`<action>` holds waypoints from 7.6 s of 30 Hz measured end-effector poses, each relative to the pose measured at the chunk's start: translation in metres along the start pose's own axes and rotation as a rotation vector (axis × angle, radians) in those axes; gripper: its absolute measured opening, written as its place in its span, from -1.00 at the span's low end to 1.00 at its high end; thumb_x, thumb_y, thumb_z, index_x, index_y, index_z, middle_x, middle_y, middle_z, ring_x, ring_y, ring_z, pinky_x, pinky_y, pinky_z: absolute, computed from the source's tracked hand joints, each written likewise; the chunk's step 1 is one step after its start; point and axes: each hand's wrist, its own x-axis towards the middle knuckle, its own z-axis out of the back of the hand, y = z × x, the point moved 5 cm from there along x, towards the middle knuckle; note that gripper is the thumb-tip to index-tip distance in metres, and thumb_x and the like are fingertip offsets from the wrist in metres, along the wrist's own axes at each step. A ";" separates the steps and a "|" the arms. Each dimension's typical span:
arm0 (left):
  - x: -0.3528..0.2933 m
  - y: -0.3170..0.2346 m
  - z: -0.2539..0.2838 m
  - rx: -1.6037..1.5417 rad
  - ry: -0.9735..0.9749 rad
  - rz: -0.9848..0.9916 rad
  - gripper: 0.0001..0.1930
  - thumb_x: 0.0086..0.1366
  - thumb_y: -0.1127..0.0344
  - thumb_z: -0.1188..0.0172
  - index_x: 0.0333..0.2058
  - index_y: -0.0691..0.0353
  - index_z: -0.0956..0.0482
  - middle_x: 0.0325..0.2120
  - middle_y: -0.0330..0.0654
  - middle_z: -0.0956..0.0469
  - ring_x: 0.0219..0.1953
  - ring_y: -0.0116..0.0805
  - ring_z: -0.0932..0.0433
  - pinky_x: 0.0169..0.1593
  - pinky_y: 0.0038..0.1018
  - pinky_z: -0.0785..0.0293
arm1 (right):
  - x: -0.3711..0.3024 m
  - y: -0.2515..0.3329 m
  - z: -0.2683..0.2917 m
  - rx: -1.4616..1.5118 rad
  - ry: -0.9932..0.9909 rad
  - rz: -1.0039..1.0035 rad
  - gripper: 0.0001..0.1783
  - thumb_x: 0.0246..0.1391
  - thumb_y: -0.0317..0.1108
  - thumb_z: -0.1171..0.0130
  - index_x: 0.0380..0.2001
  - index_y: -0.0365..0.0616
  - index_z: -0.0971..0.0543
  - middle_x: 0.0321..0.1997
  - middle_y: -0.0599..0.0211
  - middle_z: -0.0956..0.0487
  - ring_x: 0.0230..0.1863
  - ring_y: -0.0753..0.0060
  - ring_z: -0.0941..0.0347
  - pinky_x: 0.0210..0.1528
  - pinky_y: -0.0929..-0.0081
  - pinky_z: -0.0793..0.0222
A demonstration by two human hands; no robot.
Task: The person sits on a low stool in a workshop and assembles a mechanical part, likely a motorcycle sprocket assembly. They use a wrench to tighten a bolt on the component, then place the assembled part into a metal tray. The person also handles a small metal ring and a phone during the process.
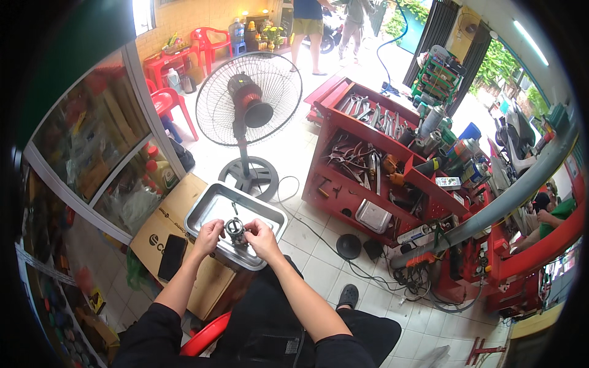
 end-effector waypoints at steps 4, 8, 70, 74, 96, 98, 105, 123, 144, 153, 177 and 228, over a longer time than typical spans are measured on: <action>-0.001 -0.004 0.002 -0.087 0.009 -0.034 -0.73 0.26 0.18 0.00 -0.38 0.29 -0.48 -0.57 -0.25 -0.47 -0.50 -0.52 -0.43 -0.41 -0.59 -0.33 | 0.000 0.000 -0.002 0.062 -0.020 0.015 -0.85 -0.10 -0.55 -0.03 -0.36 -0.33 -0.41 -0.48 0.31 -0.51 -0.49 0.59 -0.45 -0.43 0.63 -0.35; -0.007 -0.015 -0.001 -0.415 0.054 -0.120 -0.83 0.16 0.46 -0.10 -0.24 0.34 -0.47 -0.40 -0.23 -0.52 -0.42 -0.55 -0.46 -0.28 -0.60 -0.41 | 0.002 -0.006 0.002 0.039 -0.033 0.030 -0.86 -0.07 -0.55 -0.03 -0.36 -0.34 -0.41 -0.48 0.30 -0.51 -0.50 0.57 -0.45 -0.44 0.62 -0.35; 0.002 -0.035 0.013 0.034 0.103 -0.125 -0.80 0.16 0.36 -0.13 -0.24 0.29 -0.54 -0.48 -0.26 -0.55 -0.41 -0.48 -0.49 -0.31 -0.58 -0.39 | -0.003 0.010 0.005 -0.139 -0.023 -0.009 -0.85 -0.04 -0.48 -0.06 -0.35 -0.32 -0.45 -0.44 0.21 -0.55 -0.40 0.49 -0.49 -0.29 0.55 -0.38; -0.004 -0.027 0.018 0.145 0.027 -0.054 -0.70 0.23 0.17 -0.03 -0.44 0.34 -0.50 -0.66 -0.19 -0.45 -0.57 -0.51 -0.34 -0.47 -0.52 -0.28 | -0.008 -0.001 -0.002 -0.168 0.002 0.063 -0.82 -0.03 -0.44 -0.07 -0.32 -0.29 -0.48 -0.43 0.23 -0.56 -0.41 0.49 -0.48 -0.29 0.53 -0.36; -0.009 -0.015 0.008 -0.365 0.122 -0.120 -0.79 0.15 0.44 -0.15 -0.21 0.35 -0.50 -0.34 -0.22 -0.55 -0.29 -0.53 -0.50 -0.14 -0.58 -0.44 | -0.004 0.000 -0.001 -0.283 -0.091 0.067 -0.62 -0.15 -0.33 -0.09 -0.19 -0.25 -0.44 -0.33 0.21 -0.52 -0.43 0.50 -0.36 -0.33 0.53 -0.29; -0.009 -0.013 0.007 -0.310 0.106 -0.070 -0.80 0.17 0.40 -0.15 -0.23 0.33 -0.51 -0.38 -0.24 -0.55 -0.33 -0.55 -0.49 -0.18 -0.59 -0.44 | -0.006 0.001 -0.006 -0.252 -0.061 0.047 -0.56 -0.21 -0.33 -0.09 -0.16 -0.22 -0.43 -0.27 0.20 -0.52 -0.34 0.46 -0.39 -0.24 0.53 -0.31; -0.007 -0.010 0.004 -0.174 0.023 -0.041 -0.73 0.27 0.19 -0.02 -0.35 0.31 -0.51 -0.50 -0.25 -0.53 -0.41 -0.54 -0.49 -0.34 -0.58 -0.48 | 0.009 -0.019 -0.022 0.077 0.134 -0.036 -0.65 -0.19 -0.45 -0.17 -0.22 -0.21 -0.50 -0.31 0.37 -0.52 -0.29 0.55 -0.41 -0.20 0.57 -0.33; 0.004 -0.090 -0.017 -0.307 -0.117 -0.134 -0.48 0.31 0.00 0.09 -0.68 0.30 -0.41 -0.76 -0.22 -0.43 -0.67 -0.54 -0.44 -0.57 -0.60 -0.39 | -0.002 0.072 0.003 0.332 0.084 0.157 -0.86 -0.09 -0.54 -0.08 -0.39 -0.24 -0.54 -0.56 0.53 -0.50 -0.59 0.81 -0.30 -0.61 0.77 -0.20; -0.013 -0.056 -0.019 -0.317 -0.078 -0.047 -0.79 0.22 0.37 -0.08 -0.18 0.28 -0.41 -0.30 -0.19 -0.51 -0.31 -0.43 -0.56 -0.40 -0.61 -0.45 | 0.005 -0.002 -0.012 0.596 0.045 0.015 -0.78 -0.13 -0.49 0.01 -0.35 -0.25 -0.54 -0.43 0.36 -0.55 -0.46 0.56 -0.42 -0.42 0.55 -0.36; -0.015 -0.046 -0.028 -0.465 -0.069 -0.031 -0.62 0.26 0.03 -0.02 -0.44 0.29 -0.48 -0.57 -0.20 -0.53 -0.50 -0.51 -0.53 -0.45 -0.59 -0.42 | -0.023 0.012 -0.011 0.487 -0.051 -0.069 -0.81 0.02 -0.42 -0.12 -0.27 -0.22 -0.53 -0.36 0.43 -0.54 -0.39 0.66 -0.37 -0.33 0.66 -0.26; -0.037 0.036 -0.034 -0.264 -0.259 0.615 -0.65 0.12 0.33 -0.07 -0.19 0.33 -0.17 -0.43 -0.08 -0.41 -0.66 -0.45 -0.41 -0.62 -0.55 -0.52 | -0.071 0.054 0.092 0.546 -0.290 0.106 -0.85 -0.03 -0.52 -0.07 -0.32 -0.21 -0.51 -0.45 0.43 -0.50 -0.45 0.57 -0.36 -0.36 0.59 -0.29; 0.248 -0.116 -0.440 0.380 0.310 -0.136 -0.59 0.01 0.22 -0.05 -0.21 0.41 -0.45 -0.29 0.17 -0.51 -0.21 -0.02 -0.52 -0.15 -0.30 -0.43 | -0.228 -0.014 0.359 0.437 -0.940 0.042 -0.87 -0.03 -0.50 -0.08 -0.36 -0.31 -0.47 -0.47 0.36 -0.45 -0.50 0.55 -0.35 -0.41 0.61 -0.29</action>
